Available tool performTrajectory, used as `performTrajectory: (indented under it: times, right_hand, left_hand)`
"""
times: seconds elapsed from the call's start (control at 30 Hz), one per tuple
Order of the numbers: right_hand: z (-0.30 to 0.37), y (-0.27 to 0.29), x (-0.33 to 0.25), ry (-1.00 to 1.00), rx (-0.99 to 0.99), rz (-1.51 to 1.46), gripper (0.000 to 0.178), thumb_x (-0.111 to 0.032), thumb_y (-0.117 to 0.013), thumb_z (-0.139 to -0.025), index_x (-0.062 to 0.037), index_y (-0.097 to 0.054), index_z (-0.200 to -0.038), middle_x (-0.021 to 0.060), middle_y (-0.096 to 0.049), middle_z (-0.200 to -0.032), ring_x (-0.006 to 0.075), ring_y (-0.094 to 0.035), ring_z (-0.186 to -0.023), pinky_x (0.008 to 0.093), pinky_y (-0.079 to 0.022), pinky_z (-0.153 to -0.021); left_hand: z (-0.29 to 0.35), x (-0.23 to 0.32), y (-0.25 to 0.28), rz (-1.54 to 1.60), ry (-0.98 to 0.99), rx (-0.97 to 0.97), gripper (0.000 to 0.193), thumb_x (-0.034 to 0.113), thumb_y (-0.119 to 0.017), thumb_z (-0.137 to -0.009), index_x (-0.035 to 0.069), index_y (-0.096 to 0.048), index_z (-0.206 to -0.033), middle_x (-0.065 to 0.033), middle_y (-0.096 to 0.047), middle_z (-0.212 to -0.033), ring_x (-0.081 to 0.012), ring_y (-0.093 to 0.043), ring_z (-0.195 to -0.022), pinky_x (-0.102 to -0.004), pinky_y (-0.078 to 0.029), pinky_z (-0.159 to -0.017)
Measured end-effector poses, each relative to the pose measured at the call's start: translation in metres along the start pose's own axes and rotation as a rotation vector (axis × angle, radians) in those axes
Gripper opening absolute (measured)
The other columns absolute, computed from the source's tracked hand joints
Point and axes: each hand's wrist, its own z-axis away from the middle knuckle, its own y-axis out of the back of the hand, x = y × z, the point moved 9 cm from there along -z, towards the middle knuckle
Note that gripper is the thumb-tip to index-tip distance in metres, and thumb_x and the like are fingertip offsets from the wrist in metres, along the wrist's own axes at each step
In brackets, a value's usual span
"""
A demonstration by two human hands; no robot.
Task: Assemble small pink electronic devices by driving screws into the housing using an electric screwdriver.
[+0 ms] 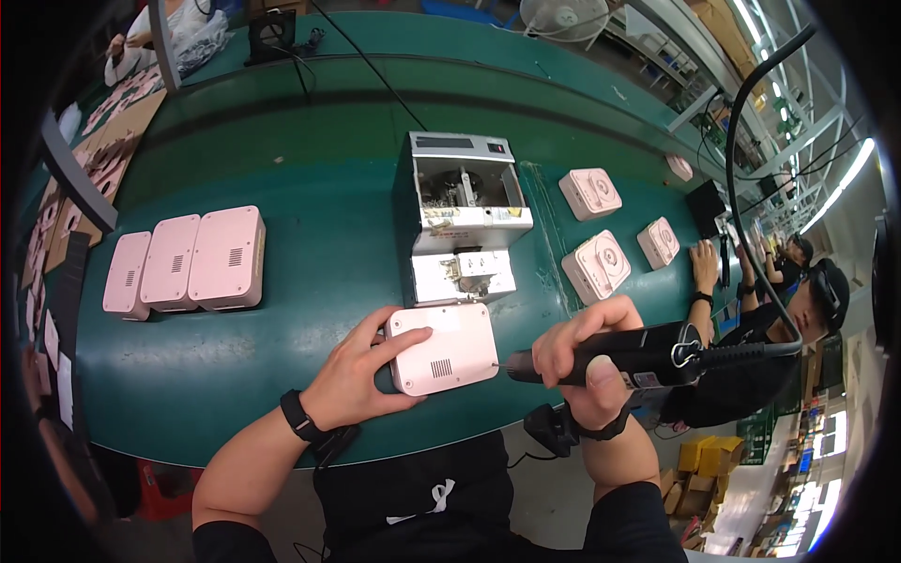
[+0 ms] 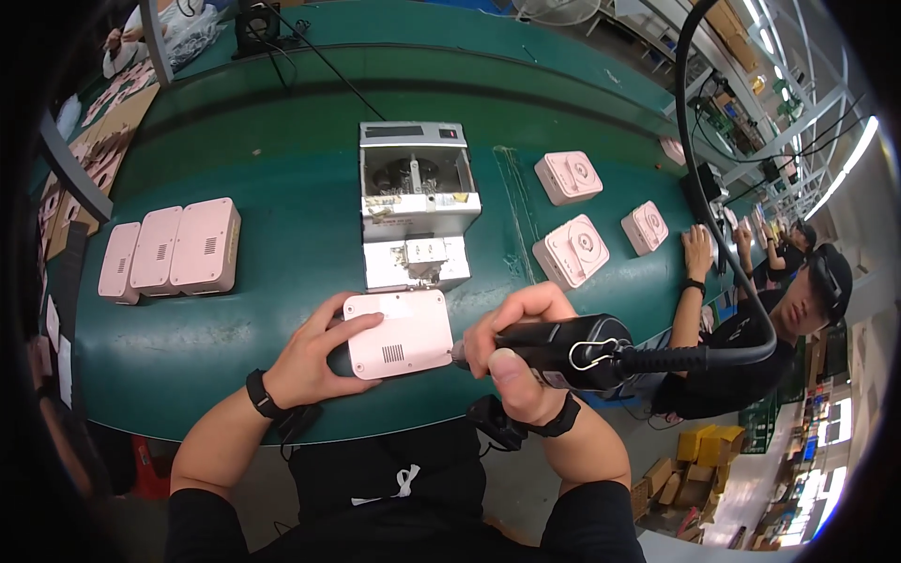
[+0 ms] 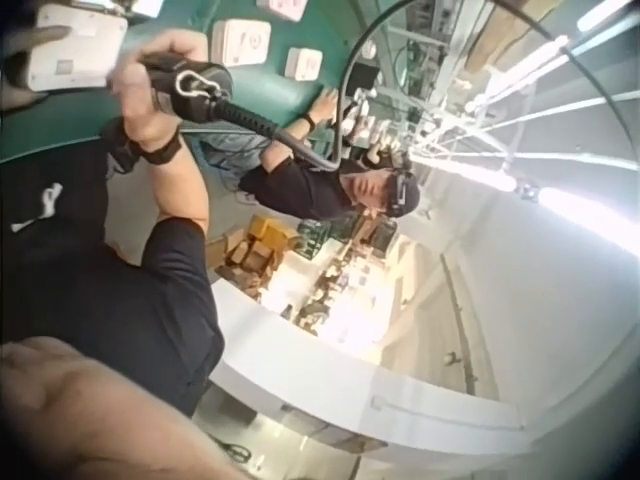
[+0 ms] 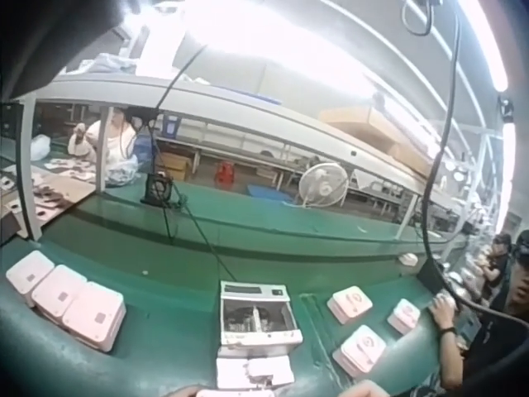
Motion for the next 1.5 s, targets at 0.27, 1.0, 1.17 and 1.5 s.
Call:
performTrajectory:
  times: [0.27, 1.0, 1.17, 1.5]
  right_hand:
    - [-0.06, -0.007, -0.033, 0.257, 0.068, -0.116, 0.03, -0.035, -0.056, -0.102, -0.0079, -0.046, -0.107, 0.006, -0.055, -0.069, 0.0166, -0.052, -0.052, 0.036, -0.048, -0.055]
    - [-0.002, -0.034, -0.026, -0.021, 0.03, -0.046, 0.049, -0.05, -0.069, -0.091, -0.0101, -0.043, -0.106, 0.0051, -0.054, -0.069, 0.0188, -0.053, -0.054, 0.0378, -0.048, -0.06]
    - [0.009, -0.033, -0.014, -0.163, 0.046, -0.105, 0.059, -0.049, -0.083, -0.084, -0.0106, -0.045, -0.106, 0.0067, -0.057, -0.075, 0.0215, -0.058, -0.065, 0.0416, -0.05, -0.073]
    - [0.011, -0.041, -0.004, -0.182, 0.028, -0.122, 0.059, -0.045, -0.087, -0.081, -0.0107, -0.046, -0.106, 0.0059, -0.058, -0.077, 0.0212, -0.059, -0.067, 0.0421, -0.05, -0.077]
  left_hand:
    - [0.0, -0.003, -0.001, 0.005, 0.016, -0.011, 0.082, 0.026, -0.092, -0.07, 0.021, -0.06, -0.145, -0.0193, -0.047, -0.147, -0.0387, -0.059, -0.123, -0.044, -0.054, -0.101]
    - [0.003, -0.009, -0.002, -0.004, 0.002, 0.018, 0.084, 0.022, -0.092, -0.067, 0.022, -0.06, -0.144, -0.0203, -0.047, -0.146, -0.0379, -0.059, -0.122, -0.0446, -0.053, -0.101]
    - [0.005, -0.005, -0.003, -0.017, -0.012, 0.045, 0.083, 0.023, -0.092, -0.066, 0.021, -0.061, -0.143, -0.0202, -0.049, -0.143, -0.0372, -0.06, -0.12, -0.0439, -0.054, -0.099]
    - [0.003, -0.002, 0.001, -0.012, -0.053, 0.103, 0.08, 0.021, -0.092, -0.063, 0.02, -0.065, -0.138, -0.0195, -0.055, -0.137, -0.0355, -0.065, -0.111, -0.0429, -0.058, -0.093]
